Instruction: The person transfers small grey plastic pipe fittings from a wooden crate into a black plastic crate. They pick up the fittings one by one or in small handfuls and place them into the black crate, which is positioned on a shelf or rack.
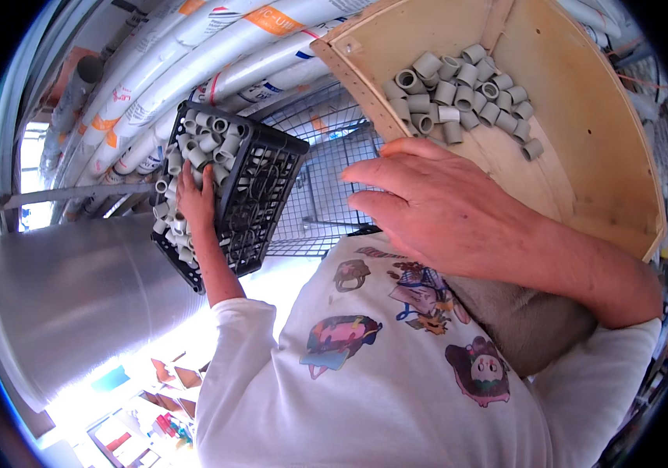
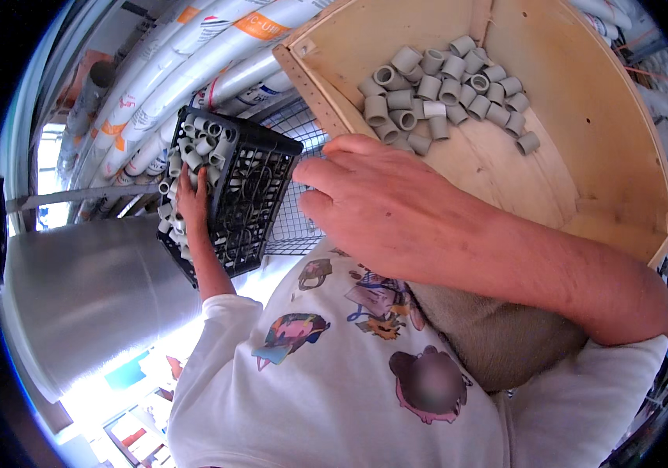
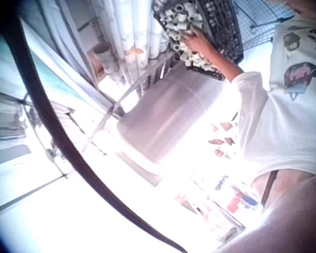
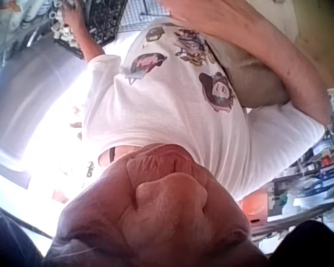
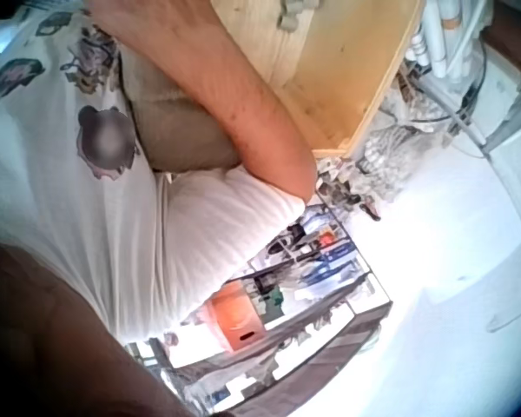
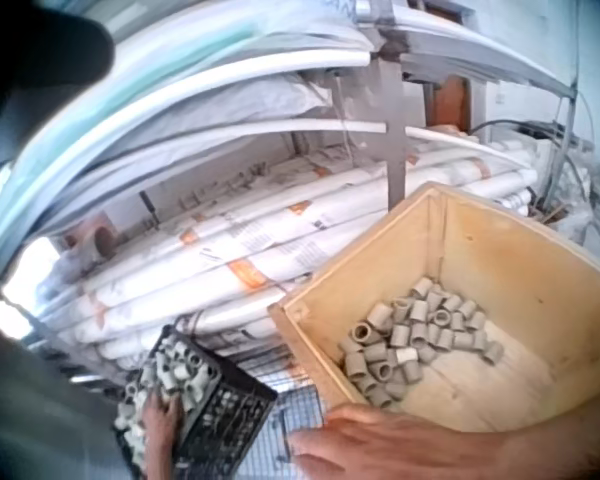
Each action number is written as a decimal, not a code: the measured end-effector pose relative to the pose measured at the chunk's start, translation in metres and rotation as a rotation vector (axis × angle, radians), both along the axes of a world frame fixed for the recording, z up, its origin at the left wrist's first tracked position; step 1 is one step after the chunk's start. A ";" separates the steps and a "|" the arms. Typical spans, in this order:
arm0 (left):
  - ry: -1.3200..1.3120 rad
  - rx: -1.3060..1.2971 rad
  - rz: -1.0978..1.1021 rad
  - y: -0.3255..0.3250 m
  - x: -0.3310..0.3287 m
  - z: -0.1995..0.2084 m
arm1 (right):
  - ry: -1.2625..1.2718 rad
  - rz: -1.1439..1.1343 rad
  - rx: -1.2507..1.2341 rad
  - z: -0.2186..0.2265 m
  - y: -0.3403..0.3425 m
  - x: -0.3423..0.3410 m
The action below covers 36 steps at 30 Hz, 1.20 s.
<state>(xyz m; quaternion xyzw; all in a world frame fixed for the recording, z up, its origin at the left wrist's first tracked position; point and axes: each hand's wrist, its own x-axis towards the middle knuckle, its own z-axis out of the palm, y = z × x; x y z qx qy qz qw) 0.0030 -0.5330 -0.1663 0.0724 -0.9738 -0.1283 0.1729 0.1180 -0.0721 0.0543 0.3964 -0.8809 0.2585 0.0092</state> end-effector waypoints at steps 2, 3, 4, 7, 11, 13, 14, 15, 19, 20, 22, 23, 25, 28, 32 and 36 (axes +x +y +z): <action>0.004 -0.051 0.011 0.005 -0.002 -0.002 | -0.009 0.001 0.006 0.003 -0.001 0.000; -0.071 -0.144 0.066 0.017 -0.002 0.004 | 0.000 -0.005 0.005 0.001 -0.002 0.000; -0.093 -0.155 0.086 0.025 -0.002 0.009 | 0.012 -0.009 0.004 0.001 -0.002 0.000; -0.103 -0.140 0.079 0.025 0.003 0.009 | 0.028 0.001 -0.013 -0.001 -0.002 -0.001; -0.120 -0.075 0.094 0.032 0.010 0.019 | 0.038 -0.013 0.001 -0.001 -0.003 -0.002; -0.011 -0.034 0.023 0.030 0.008 0.017 | 0.062 -0.028 -0.031 -0.002 -0.006 0.000; 0.031 0.009 -0.055 0.023 -0.001 0.014 | 0.074 -0.037 -0.047 -0.003 -0.007 0.000; 0.071 0.056 -0.132 0.025 -0.007 0.016 | 0.061 -0.038 -0.036 -0.002 -0.007 0.000; -0.009 -0.149 -0.072 0.036 -0.016 0.012 | 0.043 -0.040 -0.030 -0.002 -0.007 0.000; 0.000 -0.179 -0.088 0.038 -0.016 0.010 | 0.047 -0.039 -0.039 -0.003 -0.007 0.000; 0.020 -0.127 -0.153 0.039 -0.019 0.008 | 0.041 -0.025 -0.023 -0.002 -0.006 -0.001; 0.030 -0.101 -0.184 0.039 -0.022 0.008 | 0.038 -0.017 -0.015 -0.001 -0.006 -0.001; 0.043 -0.058 -0.180 0.037 -0.026 0.007 | 0.050 -0.018 -0.012 0.000 -0.006 0.000; 0.036 -0.021 -0.147 0.034 -0.031 0.009 | 0.067 -0.018 0.001 0.001 -0.007 0.000; 0.136 0.004 -0.181 0.041 -0.029 0.026 | 0.061 -0.015 0.007 -0.001 -0.007 -0.001; 0.331 -0.099 -0.009 0.021 -0.039 0.033 | 0.042 -0.015 0.001 -0.001 -0.007 -0.002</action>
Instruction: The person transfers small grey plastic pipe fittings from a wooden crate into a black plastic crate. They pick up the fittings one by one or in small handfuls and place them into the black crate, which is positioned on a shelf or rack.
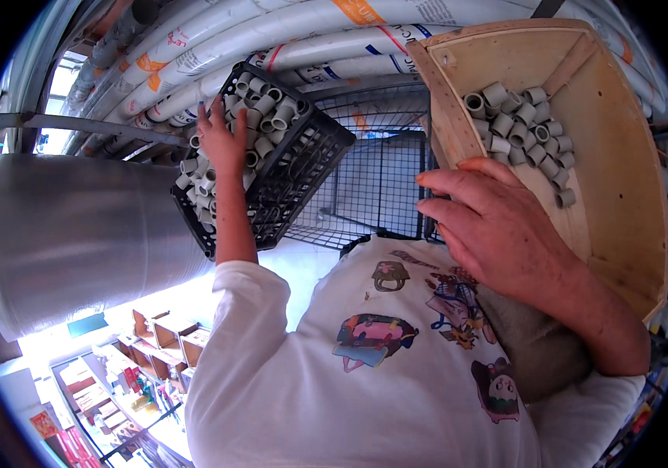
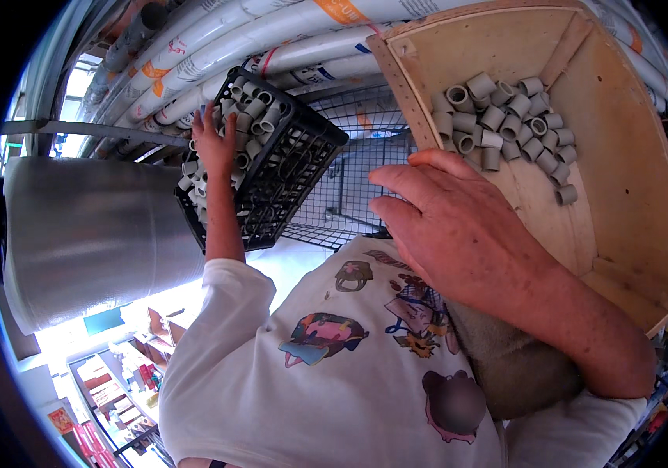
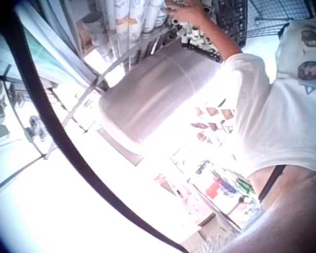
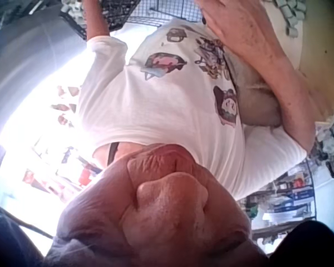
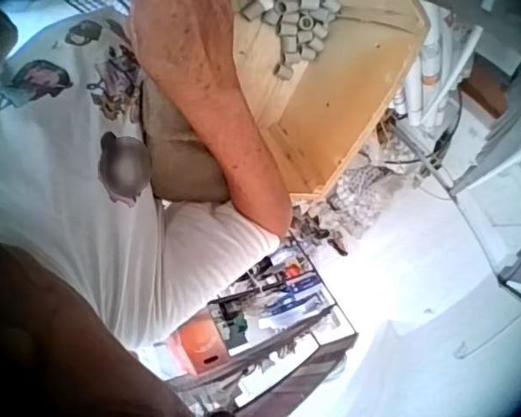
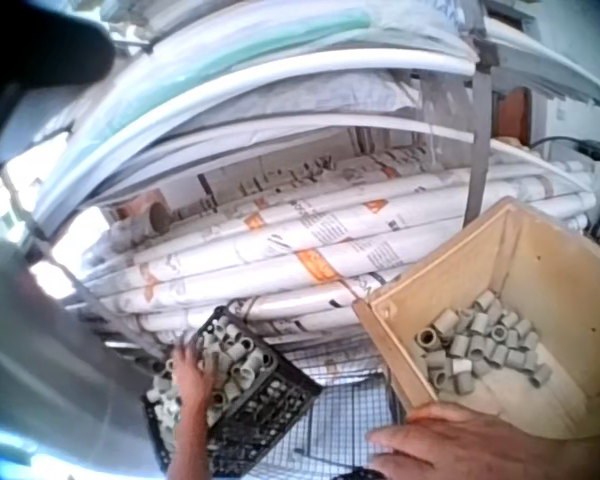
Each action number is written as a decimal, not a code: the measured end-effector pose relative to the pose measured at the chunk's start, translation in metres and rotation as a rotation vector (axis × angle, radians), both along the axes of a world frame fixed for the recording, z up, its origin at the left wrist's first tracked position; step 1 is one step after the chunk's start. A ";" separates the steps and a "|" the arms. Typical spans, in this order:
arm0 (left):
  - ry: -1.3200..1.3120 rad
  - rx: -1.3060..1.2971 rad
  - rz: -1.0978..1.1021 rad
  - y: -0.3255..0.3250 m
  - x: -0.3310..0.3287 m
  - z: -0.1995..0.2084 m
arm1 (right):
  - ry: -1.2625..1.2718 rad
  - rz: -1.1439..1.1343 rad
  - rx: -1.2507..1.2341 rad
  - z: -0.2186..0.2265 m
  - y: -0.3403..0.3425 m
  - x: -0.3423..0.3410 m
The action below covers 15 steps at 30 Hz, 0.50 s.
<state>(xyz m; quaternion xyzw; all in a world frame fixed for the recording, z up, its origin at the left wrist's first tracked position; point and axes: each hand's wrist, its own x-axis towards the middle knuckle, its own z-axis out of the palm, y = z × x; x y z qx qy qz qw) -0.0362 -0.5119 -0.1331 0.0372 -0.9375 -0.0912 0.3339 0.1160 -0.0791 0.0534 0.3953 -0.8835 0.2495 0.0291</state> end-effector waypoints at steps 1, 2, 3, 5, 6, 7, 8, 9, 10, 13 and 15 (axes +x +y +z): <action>-0.038 0.045 0.039 -0.012 -0.006 -0.006 | 0.000 0.005 -0.004 0.000 0.000 0.000; -0.076 0.091 0.079 -0.029 -0.014 -0.017 | 0.000 0.010 -0.008 0.001 0.000 0.000; -0.114 0.138 0.113 -0.040 -0.023 -0.027 | -0.001 0.013 -0.009 0.000 0.000 0.000; -0.221 0.103 0.095 -0.048 -0.035 -0.030 | -0.002 0.015 -0.011 0.001 0.000 0.000; -0.274 0.088 0.083 -0.049 -0.040 -0.032 | -0.002 0.012 -0.014 0.002 0.000 0.000; -0.312 0.086 0.100 -0.038 -0.042 -0.025 | -0.006 0.006 -0.015 0.002 0.000 0.000; -0.349 0.084 0.118 -0.026 -0.045 -0.019 | -0.009 0.002 -0.017 0.002 0.000 -0.001; -0.385 0.080 0.145 -0.018 -0.043 -0.014 | -0.015 0.002 -0.016 0.002 0.000 -0.001; -0.406 0.030 0.194 -0.017 -0.043 -0.019 | -0.020 0.002 -0.014 0.002 0.000 -0.001; -0.326 0.041 0.130 -0.028 -0.033 -0.026 | -0.025 0.003 0.000 0.003 -0.001 -0.001; -0.375 0.073 0.103 -0.039 -0.026 -0.017 | -0.032 -0.005 0.004 0.003 -0.001 -0.001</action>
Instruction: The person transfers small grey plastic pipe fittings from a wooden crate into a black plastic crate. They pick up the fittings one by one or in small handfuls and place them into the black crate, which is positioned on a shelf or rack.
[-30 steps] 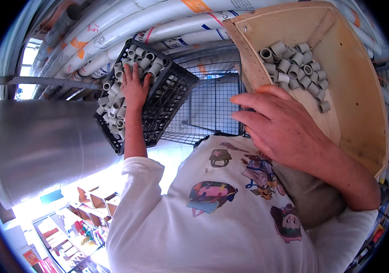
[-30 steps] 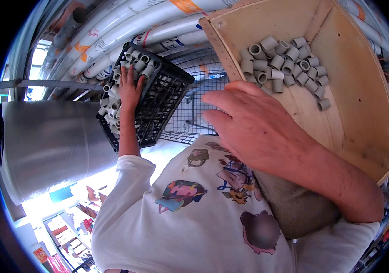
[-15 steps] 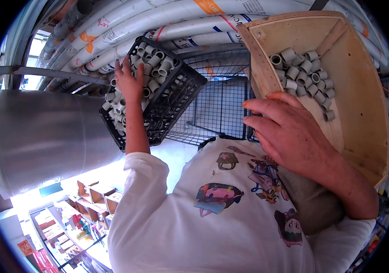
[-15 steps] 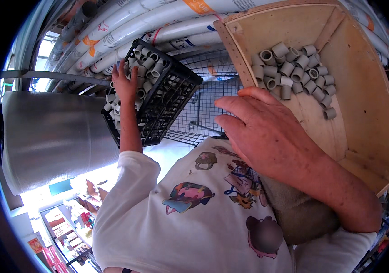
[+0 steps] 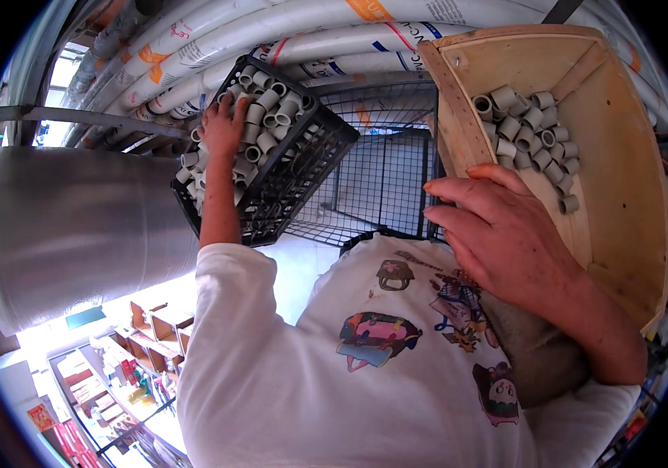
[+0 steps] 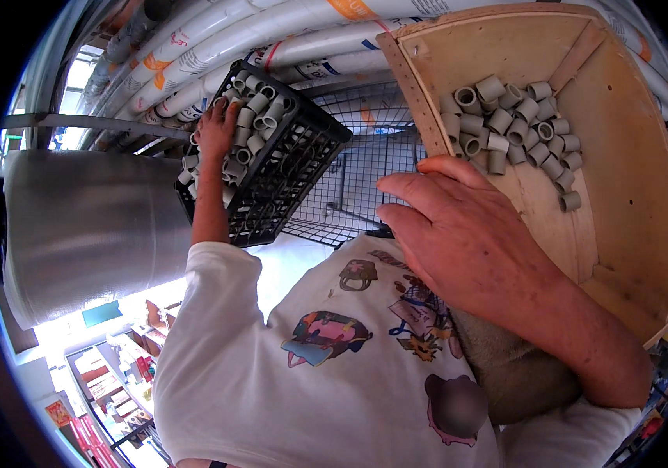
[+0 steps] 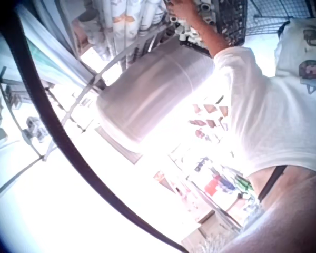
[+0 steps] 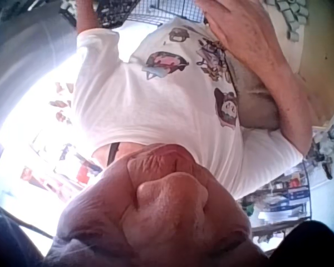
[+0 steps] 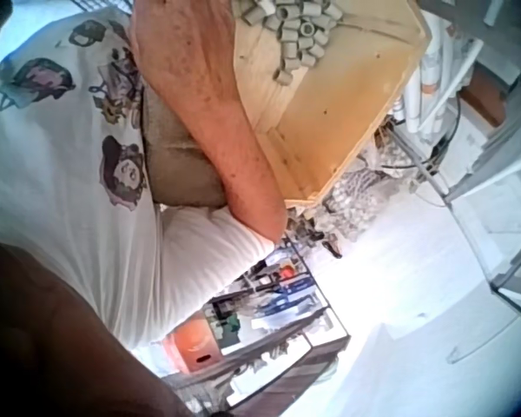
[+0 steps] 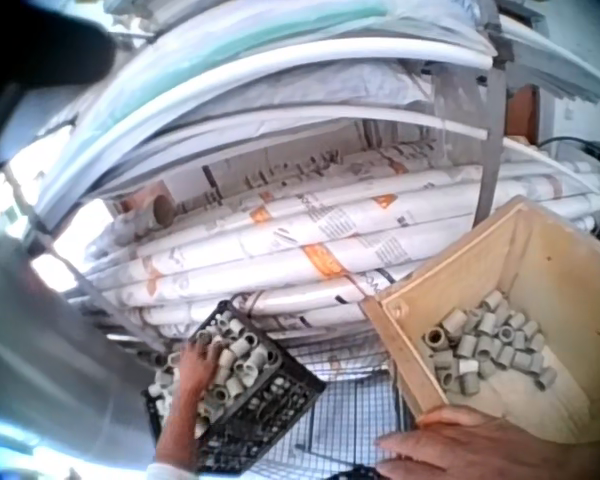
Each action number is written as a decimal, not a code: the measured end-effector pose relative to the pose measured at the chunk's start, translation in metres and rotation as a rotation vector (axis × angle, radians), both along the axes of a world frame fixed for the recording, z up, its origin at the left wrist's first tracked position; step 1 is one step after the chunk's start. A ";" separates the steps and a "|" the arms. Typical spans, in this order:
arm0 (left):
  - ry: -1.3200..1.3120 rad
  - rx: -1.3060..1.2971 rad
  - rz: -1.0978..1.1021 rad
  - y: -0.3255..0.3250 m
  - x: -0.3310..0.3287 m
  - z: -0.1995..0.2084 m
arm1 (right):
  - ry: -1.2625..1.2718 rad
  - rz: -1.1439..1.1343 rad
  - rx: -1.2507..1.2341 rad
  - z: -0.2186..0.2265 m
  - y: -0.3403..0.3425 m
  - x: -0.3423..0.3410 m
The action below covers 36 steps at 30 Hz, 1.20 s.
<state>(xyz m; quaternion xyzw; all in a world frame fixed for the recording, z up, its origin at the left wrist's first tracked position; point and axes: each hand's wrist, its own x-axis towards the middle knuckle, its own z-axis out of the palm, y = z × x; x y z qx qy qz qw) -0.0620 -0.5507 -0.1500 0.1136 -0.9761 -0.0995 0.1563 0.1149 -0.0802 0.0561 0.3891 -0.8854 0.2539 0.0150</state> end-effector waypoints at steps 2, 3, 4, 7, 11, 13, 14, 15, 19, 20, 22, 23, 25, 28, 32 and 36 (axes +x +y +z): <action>0.018 -0.047 0.009 -0.013 0.006 0.006 | -0.010 -0.001 -0.008 0.000 0.000 0.000; 0.056 -0.111 0.025 -0.019 0.009 0.004 | -0.015 -0.006 -0.003 0.001 -0.001 0.001; 0.093 -0.180 0.049 -0.030 0.014 0.002 | -0.020 -0.002 -0.003 0.000 0.000 0.000; 0.089 0.021 0.044 -0.083 0.027 -0.021 | -0.034 -0.004 -0.006 0.003 -0.001 0.002; 0.084 0.048 0.055 -0.084 0.031 -0.023 | -0.030 -0.003 -0.003 -0.001 0.002 0.000; 0.191 0.036 -0.016 -0.110 0.045 -0.037 | -0.025 0.017 0.005 0.001 0.003 -0.001; 0.192 0.021 -0.028 -0.119 0.051 -0.040 | -0.024 0.023 0.010 0.003 0.004 -0.002; 0.175 0.034 -0.028 -0.122 0.053 -0.041 | -0.045 0.049 0.106 0.008 0.006 -0.003; 0.087 -0.039 0.107 -0.105 0.064 -0.034 | -0.068 0.047 0.022 0.000 0.009 -0.002; 0.040 -0.089 0.224 -0.080 0.068 -0.022 | -0.074 0.040 0.017 -0.003 0.009 -0.002; -0.096 -0.150 0.359 -0.080 0.078 -0.015 | -0.015 0.044 -0.051 -0.008 0.010 -0.001; -0.163 -0.180 0.424 -0.080 0.080 -0.012 | 0.050 0.037 -0.109 -0.013 0.010 0.000; -0.211 -0.116 0.405 -0.085 0.089 -0.011 | 0.118 0.027 -0.173 -0.016 0.009 0.001; -0.181 -0.068 0.318 -0.103 0.097 -0.019 | 0.118 0.011 -0.217 -0.014 0.009 0.002; -0.049 -0.117 0.147 -0.128 0.117 -0.036 | 0.142 -0.110 -0.287 -0.012 0.018 -0.020; 0.026 -0.163 0.106 -0.108 0.123 -0.034 | 0.144 -0.402 -0.245 -0.031 0.060 -0.060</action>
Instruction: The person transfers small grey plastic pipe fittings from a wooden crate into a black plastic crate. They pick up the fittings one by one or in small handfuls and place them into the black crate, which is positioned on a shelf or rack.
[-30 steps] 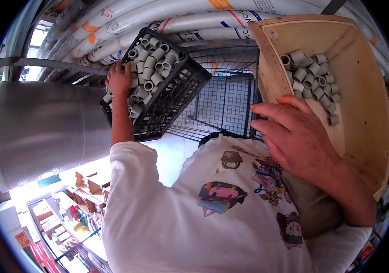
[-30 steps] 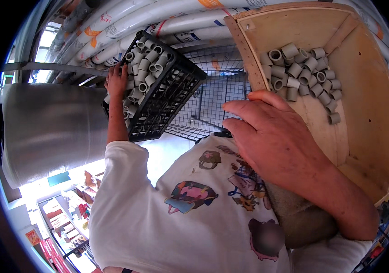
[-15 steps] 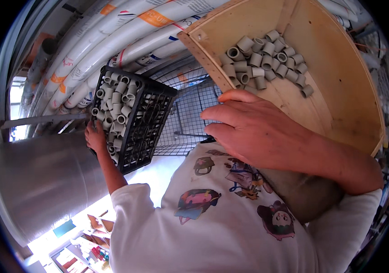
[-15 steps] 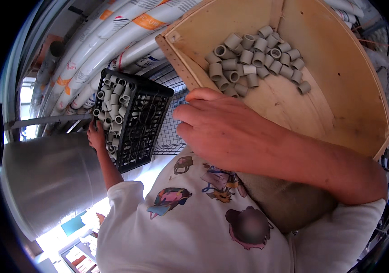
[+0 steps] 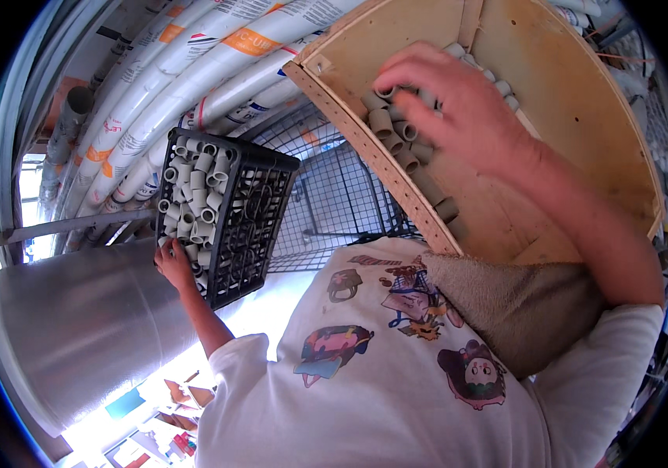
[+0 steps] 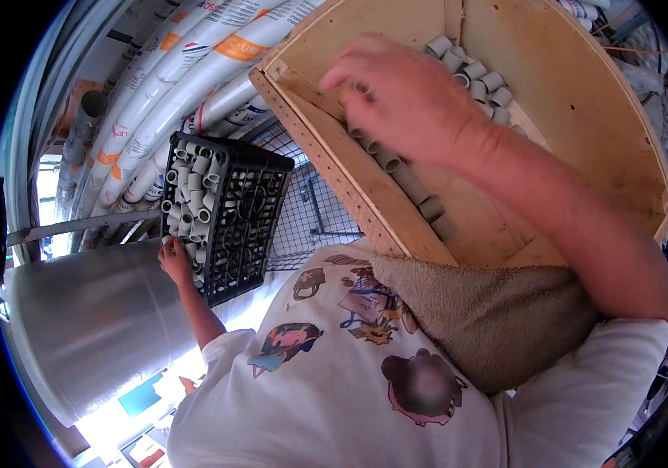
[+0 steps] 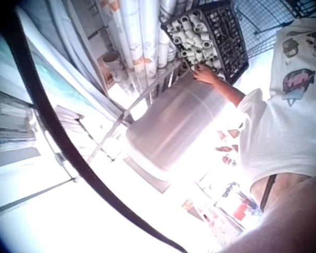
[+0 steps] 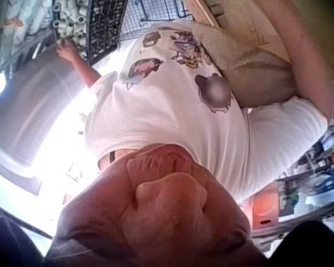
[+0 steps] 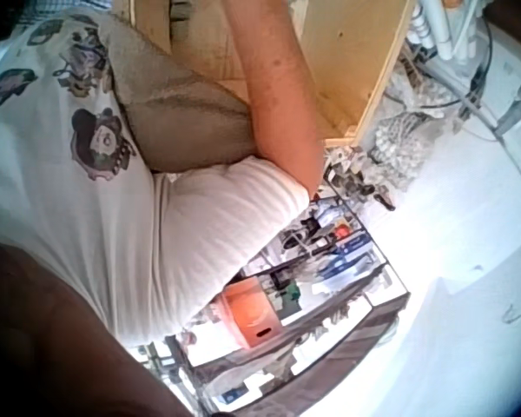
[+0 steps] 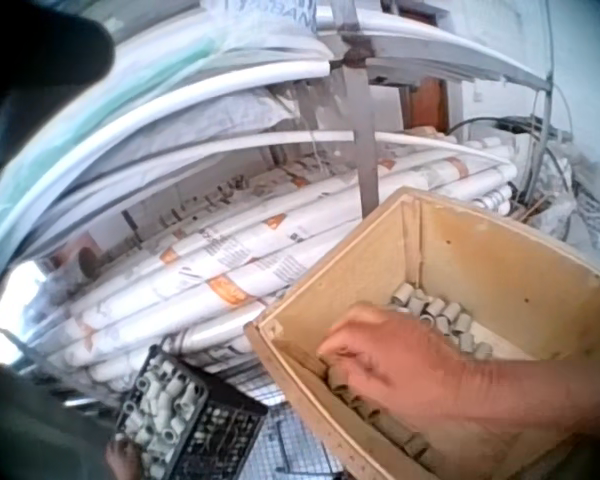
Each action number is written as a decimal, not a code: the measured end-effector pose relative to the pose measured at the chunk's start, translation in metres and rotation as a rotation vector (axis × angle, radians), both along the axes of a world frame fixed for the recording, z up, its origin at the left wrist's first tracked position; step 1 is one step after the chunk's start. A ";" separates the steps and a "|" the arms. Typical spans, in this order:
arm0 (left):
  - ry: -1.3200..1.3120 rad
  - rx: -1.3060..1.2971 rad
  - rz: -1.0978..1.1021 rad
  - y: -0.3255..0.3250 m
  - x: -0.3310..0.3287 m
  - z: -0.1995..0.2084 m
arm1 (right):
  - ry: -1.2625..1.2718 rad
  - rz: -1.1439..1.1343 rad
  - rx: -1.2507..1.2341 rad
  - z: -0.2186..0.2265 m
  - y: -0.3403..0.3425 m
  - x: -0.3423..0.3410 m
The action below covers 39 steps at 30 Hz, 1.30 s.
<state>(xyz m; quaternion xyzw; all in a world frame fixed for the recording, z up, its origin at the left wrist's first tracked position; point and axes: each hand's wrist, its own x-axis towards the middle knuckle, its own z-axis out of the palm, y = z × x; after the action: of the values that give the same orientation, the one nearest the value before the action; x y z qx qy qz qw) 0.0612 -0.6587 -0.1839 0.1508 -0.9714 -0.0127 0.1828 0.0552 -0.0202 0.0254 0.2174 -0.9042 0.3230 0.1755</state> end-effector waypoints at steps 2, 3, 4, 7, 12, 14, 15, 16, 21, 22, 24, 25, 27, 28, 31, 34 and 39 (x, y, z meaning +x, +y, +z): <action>0.009 0.079 0.021 0.006 0.004 0.001 | -0.098 -0.096 -0.102 -0.024 0.029 -0.018; 0.013 0.114 0.041 0.008 0.009 0.001 | -0.147 -0.114 -0.124 -0.035 0.039 -0.025; 0.015 0.140 0.069 0.017 0.012 0.002 | -0.197 -0.137 -0.138 -0.044 0.048 -0.029; 0.030 0.231 0.153 0.025 0.026 0.003 | -0.270 -0.164 -0.036 -0.060 0.064 -0.035; 0.052 0.284 0.137 0.004 0.033 -0.002 | -0.347 -0.100 -0.014 -0.072 0.072 -0.048; 0.111 0.177 0.199 0.011 0.033 -0.003 | -0.287 -0.073 0.041 -0.077 0.074 -0.059; 0.142 0.122 0.230 0.018 0.032 0.000 | -0.331 -0.043 0.064 -0.077 0.074 -0.068; 0.195 0.113 0.211 0.025 0.030 0.005 | -0.373 -0.016 0.086 -0.076 0.075 -0.078; 0.429 0.130 -0.020 0.053 0.011 0.028 | -0.693 -0.032 -0.028 -0.084 0.072 -0.104; 0.435 0.152 -0.072 0.060 0.006 0.031 | -0.711 -0.043 -0.045 -0.087 0.071 -0.104; 0.442 0.197 -0.176 0.079 -0.007 0.036 | -0.677 -0.034 -0.044 -0.087 0.072 -0.104; 0.429 0.284 -0.191 0.110 -0.015 0.048 | -0.625 -0.028 -0.028 -0.085 0.074 -0.100; 0.438 0.383 -0.247 0.145 -0.020 0.058 | -0.558 -0.044 0.072 -0.082 0.071 -0.097; 0.445 0.433 -0.274 0.159 -0.023 0.062 | -0.542 -0.078 0.159 -0.079 0.067 -0.098; 0.464 0.606 -0.377 0.199 -0.032 0.068 | -0.474 -0.179 0.305 -0.065 0.049 -0.091; 0.454 0.787 -0.487 0.243 -0.036 0.079 | -0.454 -0.228 0.298 -0.059 0.042 -0.086; 0.421 0.901 -0.779 0.335 -0.033 0.127 | -0.524 -0.114 0.098 -0.076 0.053 -0.101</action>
<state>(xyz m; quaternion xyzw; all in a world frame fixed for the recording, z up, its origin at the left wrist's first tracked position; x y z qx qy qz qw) 0.0285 -0.3232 -0.0567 -0.1574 -0.7975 -0.5157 0.2707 -0.0453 0.0328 -0.0509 0.0836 -0.9441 0.3136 -0.0574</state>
